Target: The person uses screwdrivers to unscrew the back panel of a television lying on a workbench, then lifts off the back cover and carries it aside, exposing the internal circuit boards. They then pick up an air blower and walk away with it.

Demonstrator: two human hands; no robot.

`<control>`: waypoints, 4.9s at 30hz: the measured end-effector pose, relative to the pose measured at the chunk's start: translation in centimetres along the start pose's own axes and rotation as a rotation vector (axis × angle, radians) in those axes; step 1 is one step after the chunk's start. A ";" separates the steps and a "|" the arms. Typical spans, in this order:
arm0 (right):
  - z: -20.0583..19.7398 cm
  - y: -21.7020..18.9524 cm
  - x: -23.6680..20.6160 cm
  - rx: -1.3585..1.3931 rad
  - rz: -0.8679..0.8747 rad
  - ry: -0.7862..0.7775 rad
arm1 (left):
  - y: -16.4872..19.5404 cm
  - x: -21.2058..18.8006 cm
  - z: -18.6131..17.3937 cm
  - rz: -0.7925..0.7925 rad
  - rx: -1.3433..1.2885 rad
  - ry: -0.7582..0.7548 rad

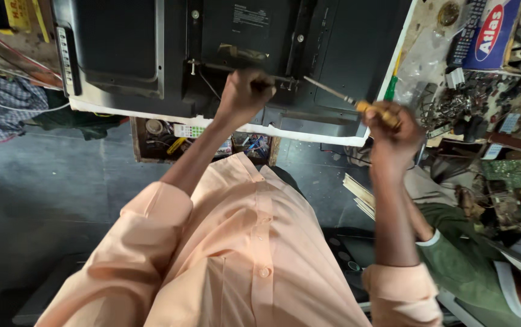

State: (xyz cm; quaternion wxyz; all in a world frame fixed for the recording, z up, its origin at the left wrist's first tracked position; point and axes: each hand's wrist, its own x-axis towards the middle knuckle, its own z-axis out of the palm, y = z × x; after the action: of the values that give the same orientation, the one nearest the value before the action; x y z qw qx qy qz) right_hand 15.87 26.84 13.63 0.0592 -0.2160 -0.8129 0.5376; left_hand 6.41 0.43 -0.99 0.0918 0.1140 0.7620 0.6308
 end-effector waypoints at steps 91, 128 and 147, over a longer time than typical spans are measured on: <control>4.1 10.0 -4.9 0.511 0.116 0.188 | 2.6 -0.2 4.6 -0.380 -0.365 0.025; 4.5 10.7 -4.5 0.504 0.095 0.136 | 2.6 -0.1 4.4 -0.354 -0.409 -0.004; 3.8 9.4 -5.7 0.526 0.140 0.106 | 2.5 -0.3 4.4 -0.362 -0.317 -0.015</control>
State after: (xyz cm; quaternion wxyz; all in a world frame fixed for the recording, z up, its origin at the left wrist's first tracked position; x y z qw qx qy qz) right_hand 22.47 24.31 4.41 0.1185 -0.2767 -0.6243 0.7209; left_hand 8.06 4.92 0.65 0.2259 -0.0356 0.6609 0.7148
